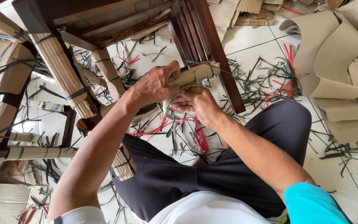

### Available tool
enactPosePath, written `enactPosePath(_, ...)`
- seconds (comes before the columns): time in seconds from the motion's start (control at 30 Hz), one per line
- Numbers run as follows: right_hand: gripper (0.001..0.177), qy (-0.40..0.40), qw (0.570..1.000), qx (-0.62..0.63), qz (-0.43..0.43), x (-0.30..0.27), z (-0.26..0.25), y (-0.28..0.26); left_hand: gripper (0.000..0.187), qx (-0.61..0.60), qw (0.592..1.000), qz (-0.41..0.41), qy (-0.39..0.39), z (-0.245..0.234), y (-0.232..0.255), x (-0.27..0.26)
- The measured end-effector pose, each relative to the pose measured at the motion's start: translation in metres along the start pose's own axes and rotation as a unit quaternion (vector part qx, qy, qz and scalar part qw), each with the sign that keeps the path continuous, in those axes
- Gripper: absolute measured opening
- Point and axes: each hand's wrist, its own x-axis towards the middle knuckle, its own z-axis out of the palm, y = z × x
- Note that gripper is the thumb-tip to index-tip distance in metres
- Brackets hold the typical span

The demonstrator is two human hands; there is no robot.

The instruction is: Wrapping wooden chair legs with cardboard and securing them with plastic ties for protection.

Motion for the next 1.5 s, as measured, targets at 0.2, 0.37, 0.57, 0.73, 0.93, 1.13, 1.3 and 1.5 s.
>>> enactPosePath(0.2, 0.019, 0.042, 0.998, 0.030, 0.025, 0.023, -0.014, 0.023, 0.069, 0.199, 0.979, 0.042, -0.025, -0.010, 0.041, -0.029)
enactPosePath(0.37, 0.026, 0.048, 0.999, -0.019, -0.001, 0.008, 0.001, 0.006, 0.061, 0.198, 0.976, 0.082, 0.030, 0.005, 0.024, -0.040)
enactPosePath(0.57, 0.030, 0.035, 0.985, -0.154, -0.069, -0.001, 0.008, -0.008, 0.035, 0.100, 0.995, 0.025, -0.008, -0.002, 0.002, -0.019)
enactPosePath(0.73, 0.029, 0.135, 0.908, -0.382, -0.110, 0.000, 0.014, -0.018, 0.020, 0.105, 0.993, 0.020, 0.044, 0.000, -0.008, -0.009)
enactPosePath(0.93, 0.028, 0.133, 0.743, -0.635, -0.163, 0.025, 0.000, -0.024, 0.026, 0.079, 0.996, 0.012, 0.029, -0.011, 0.019, -0.027)
enactPosePath(1.13, 0.032, 0.120, 0.665, -0.690, -0.258, 0.065, -0.027, 0.000, 0.055, 0.241, 0.971, -0.008, 0.004, 0.008, 0.015, -0.005)
enactPosePath(1.3, 0.062, 0.112, 0.515, -0.719, -0.454, 0.040, -0.008, -0.007, 0.028, 0.204, 0.979, 0.013, 0.000, 0.013, 0.004, 0.008)
enactPosePath(1.5, 0.051, 0.019, 0.546, -0.699, -0.461, 0.057, -0.030, -0.012, 0.037, 0.159, 0.982, -0.074, -0.077, -0.008, 0.032, 0.005)
